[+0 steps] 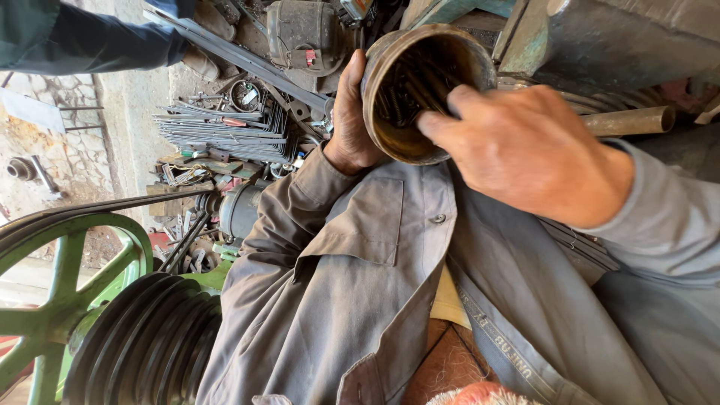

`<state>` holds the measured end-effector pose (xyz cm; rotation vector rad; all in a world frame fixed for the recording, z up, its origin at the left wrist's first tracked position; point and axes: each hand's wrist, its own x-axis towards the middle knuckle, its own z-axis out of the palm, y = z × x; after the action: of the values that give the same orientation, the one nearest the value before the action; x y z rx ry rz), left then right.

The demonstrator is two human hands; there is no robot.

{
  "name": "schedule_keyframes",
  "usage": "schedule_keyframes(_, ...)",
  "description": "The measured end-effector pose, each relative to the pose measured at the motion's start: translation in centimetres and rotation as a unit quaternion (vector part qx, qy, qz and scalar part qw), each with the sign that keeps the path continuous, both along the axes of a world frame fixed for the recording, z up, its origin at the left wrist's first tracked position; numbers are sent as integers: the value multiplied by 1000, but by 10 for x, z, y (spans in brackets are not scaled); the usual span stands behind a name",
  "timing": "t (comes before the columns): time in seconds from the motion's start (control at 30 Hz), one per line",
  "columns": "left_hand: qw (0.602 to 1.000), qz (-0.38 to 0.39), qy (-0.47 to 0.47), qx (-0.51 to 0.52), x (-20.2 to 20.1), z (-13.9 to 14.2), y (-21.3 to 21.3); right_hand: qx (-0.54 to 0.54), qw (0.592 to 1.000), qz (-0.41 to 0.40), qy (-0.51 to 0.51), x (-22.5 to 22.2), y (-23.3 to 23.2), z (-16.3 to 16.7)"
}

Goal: The person handles a metal component, then picks up a cylindrical container filled with metal rods and bolts. They repeatedly reach into the container, pick out individual rods, and place them back inside, seemingly sorting or organizing the contents.

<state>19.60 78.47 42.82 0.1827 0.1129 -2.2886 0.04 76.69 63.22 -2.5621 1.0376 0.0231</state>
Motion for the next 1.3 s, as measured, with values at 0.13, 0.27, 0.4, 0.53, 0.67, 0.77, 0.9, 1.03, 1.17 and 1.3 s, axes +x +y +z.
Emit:
schedule_keyframes(0.13,1000,3,-12,9,4,-5,3,-24,999,-36,6,-7,-4,19)
schedule_keyframes(0.27,1000,21,-19,1,7,-13,3,-78,993,-79,-41,-10,-7,29)
schedule_keyframes(0.4,999,34,-12,-32,7,-12,0,-67,992,-86,-60,-7,-7,25)
schedule_keyframes(0.53,995,34,-17,-91,4,2,-3,-69,993,-86,-49,-3,-7,21)
schedule_keyframes(0.67,992,48,-28,-110,1,20,-3,-33,994,-83,-56,5,-8,16)
schedule_keyframes(0.77,994,38,-18,-103,0,27,-4,-11,998,-60,3,16,-6,6)
schedule_keyframes(0.9,991,40,-40,-119,-4,27,-5,-37,998,-52,22,29,-5,-15)
schedule_keyframes(1.03,988,57,-60,-130,-7,22,-6,-4,994,-7,108,36,-8,-31)
schedule_keyframes(1.17,993,48,-52,-96,-6,16,-6,-109,994,-13,-30,42,-10,-41)
schedule_keyframes(1.3,988,64,-87,-109,-5,6,-1,-93,996,-5,2,43,-8,-49)
